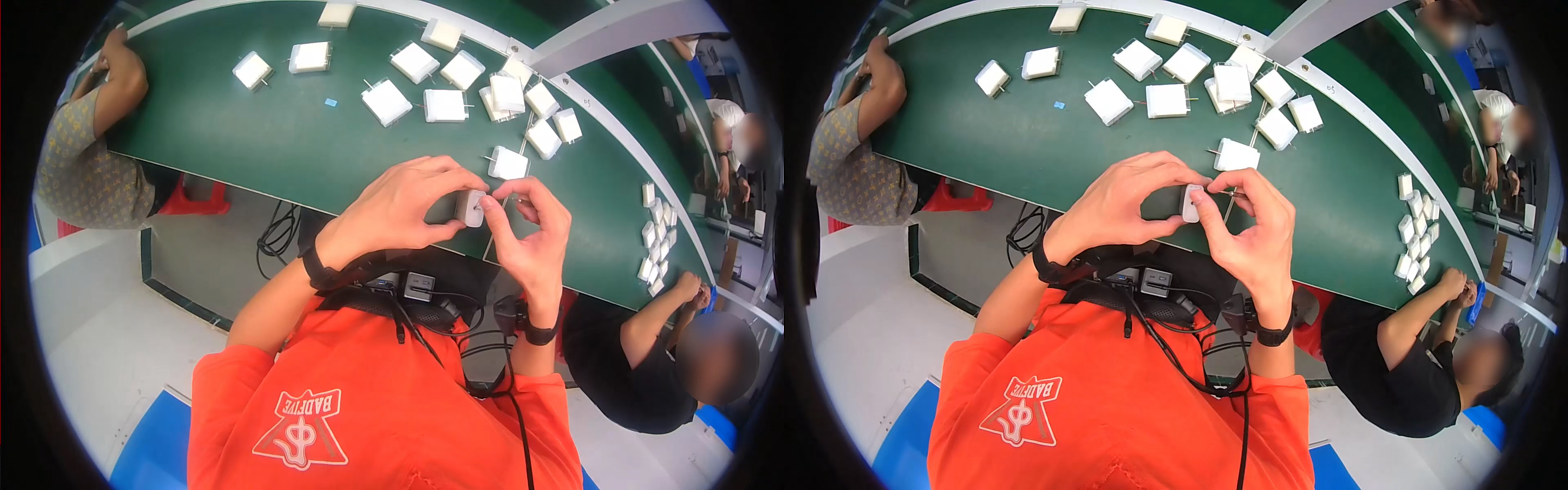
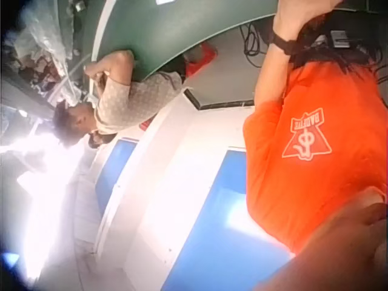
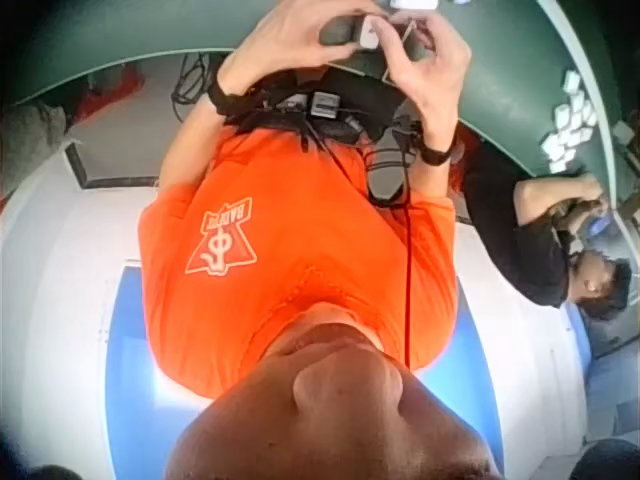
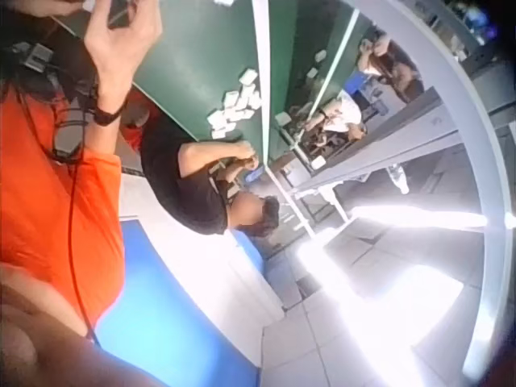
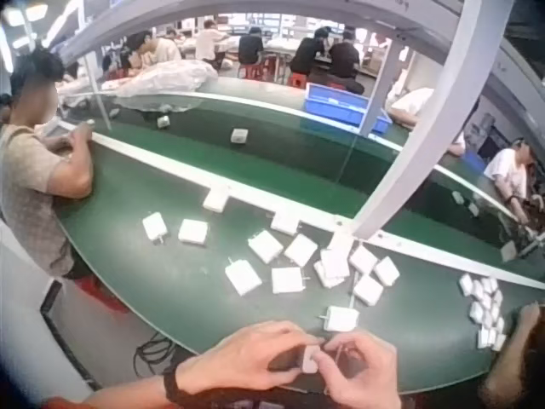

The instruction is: Assembling small white electronic power adapters or chargers on a production line table.

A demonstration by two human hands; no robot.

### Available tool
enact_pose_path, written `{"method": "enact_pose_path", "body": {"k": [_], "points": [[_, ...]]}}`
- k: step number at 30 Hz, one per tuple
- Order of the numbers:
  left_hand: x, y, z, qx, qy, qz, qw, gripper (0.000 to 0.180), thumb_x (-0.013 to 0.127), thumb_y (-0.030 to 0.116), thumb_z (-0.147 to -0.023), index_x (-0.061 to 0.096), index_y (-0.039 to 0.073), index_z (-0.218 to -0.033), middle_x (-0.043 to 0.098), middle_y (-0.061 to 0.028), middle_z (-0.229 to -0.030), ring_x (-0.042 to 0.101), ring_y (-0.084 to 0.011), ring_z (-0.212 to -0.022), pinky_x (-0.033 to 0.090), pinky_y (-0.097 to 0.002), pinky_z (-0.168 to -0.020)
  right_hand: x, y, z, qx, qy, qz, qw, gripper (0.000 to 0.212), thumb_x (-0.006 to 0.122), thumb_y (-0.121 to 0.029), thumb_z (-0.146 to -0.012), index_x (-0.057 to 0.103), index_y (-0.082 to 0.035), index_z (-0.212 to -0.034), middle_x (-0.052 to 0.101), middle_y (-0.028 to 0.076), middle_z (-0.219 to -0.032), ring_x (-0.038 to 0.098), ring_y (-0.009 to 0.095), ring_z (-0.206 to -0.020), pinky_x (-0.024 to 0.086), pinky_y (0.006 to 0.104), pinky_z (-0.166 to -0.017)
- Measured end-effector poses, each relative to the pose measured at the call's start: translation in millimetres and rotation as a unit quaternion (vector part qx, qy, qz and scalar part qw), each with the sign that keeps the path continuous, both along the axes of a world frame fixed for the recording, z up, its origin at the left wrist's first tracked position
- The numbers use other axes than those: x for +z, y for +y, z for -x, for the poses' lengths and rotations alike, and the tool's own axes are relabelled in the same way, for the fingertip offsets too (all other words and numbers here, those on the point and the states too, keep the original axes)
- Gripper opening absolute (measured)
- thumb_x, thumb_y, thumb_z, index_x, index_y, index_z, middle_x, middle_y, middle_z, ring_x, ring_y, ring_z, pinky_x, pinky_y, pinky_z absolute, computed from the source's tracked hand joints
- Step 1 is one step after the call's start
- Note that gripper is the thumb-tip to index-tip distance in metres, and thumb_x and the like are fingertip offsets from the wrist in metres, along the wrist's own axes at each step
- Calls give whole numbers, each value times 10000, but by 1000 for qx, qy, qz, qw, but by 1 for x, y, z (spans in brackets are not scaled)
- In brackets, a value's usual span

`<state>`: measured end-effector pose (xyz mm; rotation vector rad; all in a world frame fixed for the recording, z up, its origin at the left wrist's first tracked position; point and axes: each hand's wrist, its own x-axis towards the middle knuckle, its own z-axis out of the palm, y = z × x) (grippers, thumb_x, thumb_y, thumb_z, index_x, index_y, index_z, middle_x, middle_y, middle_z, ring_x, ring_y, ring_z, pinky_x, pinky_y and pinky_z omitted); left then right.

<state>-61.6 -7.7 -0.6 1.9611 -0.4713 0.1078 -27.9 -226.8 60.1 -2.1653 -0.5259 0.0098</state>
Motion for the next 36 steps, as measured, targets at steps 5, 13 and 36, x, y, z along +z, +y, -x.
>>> {"method": "enact_pose_path", "body": {"k": [5,13,36], "points": [[1,-1,0,0,-5,2,1000,535,899,67,-772,749,72,-1286,762,-99,-1231,740,-325,-1132,609,-437,-968,5,7,3,-14,-26,36,999,171,901,-99,-905,751,-29,-947,756,67,-876,692,189,-745,530,313,-662],[-1,-1,0,4,-5,10,1000,538,901,70,-767,752,74,-1283,763,-98,-1231,739,-328,-1135,608,-438,-971,7,6,5,19,-12,33,999,80,833,-61,-942,773,-18,-974,788,83,-901,721,229,-760,585,338,-692],[0,-1,0,0,-3,1,1000,543,889,80,-784,763,100,-1312,767,-82,-1237,740,-314,-1139,608,-435,-989,7,-3,7,72,-48,28,996,112,824,-14,-925,797,-36,-1032,729,85,-854,669,232,-715,530,333,-632]]}}
